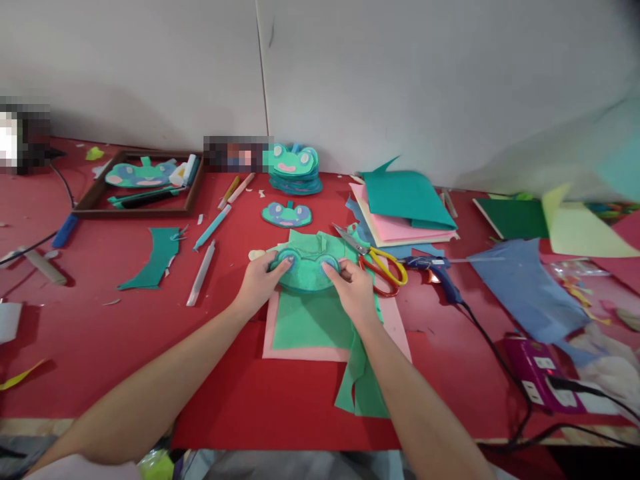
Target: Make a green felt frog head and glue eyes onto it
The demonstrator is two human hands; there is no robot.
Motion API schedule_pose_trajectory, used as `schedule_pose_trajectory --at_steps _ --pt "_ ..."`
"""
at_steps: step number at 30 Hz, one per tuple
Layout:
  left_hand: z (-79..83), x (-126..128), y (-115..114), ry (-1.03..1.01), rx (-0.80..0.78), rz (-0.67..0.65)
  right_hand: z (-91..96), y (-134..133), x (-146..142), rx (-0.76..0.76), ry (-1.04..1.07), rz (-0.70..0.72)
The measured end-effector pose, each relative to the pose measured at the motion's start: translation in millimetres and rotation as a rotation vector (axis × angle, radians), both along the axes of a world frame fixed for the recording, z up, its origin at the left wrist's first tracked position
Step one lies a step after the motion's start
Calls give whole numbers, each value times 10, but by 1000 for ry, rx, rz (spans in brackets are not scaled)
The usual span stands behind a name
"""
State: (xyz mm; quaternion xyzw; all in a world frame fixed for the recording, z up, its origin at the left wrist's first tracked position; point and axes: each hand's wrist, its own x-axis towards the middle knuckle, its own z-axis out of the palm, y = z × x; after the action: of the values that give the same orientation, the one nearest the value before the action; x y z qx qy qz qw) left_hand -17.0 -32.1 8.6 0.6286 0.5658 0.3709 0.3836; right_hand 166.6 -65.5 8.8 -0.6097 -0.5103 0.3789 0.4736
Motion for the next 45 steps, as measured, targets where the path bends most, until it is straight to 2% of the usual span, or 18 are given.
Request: schedule_pose_trajectory --at_steps 10,25,34,45 --pt "12 9 -5 4 43 20 18 3 -12 7 46 34" --pt "-22 -10 -11 42 43 -1 6 16 16 -24 -56 33" --pt "-34 4 10 2 52 12 31 22 2 -3 57 74" --pt "-33 6 5 -9 71 -24 51 18 -9 -41 42 37"
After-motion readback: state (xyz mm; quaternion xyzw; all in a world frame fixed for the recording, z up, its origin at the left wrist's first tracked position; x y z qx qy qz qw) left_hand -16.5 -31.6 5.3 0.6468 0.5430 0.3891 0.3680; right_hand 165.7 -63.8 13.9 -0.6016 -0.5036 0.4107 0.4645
